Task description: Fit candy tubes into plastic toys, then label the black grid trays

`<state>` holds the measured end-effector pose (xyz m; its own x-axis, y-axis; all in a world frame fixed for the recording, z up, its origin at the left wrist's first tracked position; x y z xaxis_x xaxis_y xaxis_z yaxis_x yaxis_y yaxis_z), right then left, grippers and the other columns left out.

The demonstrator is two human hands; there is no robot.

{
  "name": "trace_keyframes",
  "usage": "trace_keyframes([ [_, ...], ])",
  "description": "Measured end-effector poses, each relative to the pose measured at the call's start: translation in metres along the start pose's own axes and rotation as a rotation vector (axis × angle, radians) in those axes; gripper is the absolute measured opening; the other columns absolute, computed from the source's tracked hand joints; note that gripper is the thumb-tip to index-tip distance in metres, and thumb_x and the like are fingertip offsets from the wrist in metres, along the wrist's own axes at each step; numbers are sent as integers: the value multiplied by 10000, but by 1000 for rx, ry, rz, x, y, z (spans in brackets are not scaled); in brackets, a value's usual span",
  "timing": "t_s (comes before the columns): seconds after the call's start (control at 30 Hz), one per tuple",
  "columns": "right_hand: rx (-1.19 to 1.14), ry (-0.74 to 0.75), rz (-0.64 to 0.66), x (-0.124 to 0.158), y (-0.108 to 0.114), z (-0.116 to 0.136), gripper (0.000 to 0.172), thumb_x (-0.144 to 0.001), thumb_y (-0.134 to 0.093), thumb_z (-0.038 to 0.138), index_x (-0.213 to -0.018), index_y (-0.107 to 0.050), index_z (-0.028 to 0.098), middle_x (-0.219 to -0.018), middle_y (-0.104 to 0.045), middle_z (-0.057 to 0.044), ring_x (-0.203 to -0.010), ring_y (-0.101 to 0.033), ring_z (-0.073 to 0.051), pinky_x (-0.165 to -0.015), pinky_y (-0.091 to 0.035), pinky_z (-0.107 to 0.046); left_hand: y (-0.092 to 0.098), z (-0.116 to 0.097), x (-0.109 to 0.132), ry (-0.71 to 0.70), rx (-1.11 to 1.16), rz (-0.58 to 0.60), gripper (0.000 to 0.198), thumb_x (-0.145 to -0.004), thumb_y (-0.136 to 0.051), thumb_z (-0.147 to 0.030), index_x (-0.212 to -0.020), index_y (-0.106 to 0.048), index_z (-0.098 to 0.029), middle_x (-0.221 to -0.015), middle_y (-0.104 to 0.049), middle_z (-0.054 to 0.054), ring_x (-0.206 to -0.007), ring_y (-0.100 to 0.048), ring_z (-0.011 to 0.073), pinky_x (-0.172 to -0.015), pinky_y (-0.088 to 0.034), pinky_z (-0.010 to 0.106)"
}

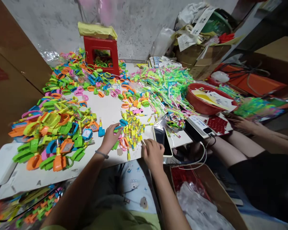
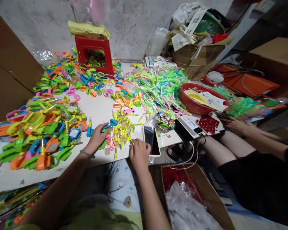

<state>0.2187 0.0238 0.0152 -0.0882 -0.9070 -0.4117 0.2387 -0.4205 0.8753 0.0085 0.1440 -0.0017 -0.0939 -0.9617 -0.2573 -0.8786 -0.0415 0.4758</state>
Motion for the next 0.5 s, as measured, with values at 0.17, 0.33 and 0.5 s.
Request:
trace_keyframes([
  [0.17,-5,78,122,39,0,1,283,-990,-435,297,-1217,-596,252,-1301,-621,-71,-1207,-530,-239,-1054,-194,-467,3,1,-5,7,59,6,202,-842,-595,-312,-951,-704,-181,-992,-701,87,-995,-643,251,-930,-489,403],
  [0.33,38,68,131,49,8,-20,297,-1002,-411,301,-1226,-597,246,-1278,-643,-80,-1203,-544,-250,-1088,-121,-521,7,-9,0,41,142,-76,197,-878,-539,-300,-971,-663,-179,-1014,-693,84,-1020,-623,231,-924,-474,373],
  [0.5,36,14,94,43,23,-13,246,-980,-448,263,-1132,-640,237,-1158,-687,-67,-1137,-563,-250,-1073,-150,-510,19,-17,0,106,244,-161,191,-899,-529,-345,-975,-622,-196,-956,-680,63,-921,-619,201,-833,-476,328],
])
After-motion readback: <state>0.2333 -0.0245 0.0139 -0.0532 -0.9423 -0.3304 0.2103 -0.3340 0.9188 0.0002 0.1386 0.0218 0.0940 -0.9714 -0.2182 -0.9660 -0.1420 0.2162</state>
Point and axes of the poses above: each hand's wrist, its own x-axis away from the middle knuckle, its own y-axis out of the back of the hand, z = x × y, the point moved 3 cm from there along -x, towards the middle knuckle
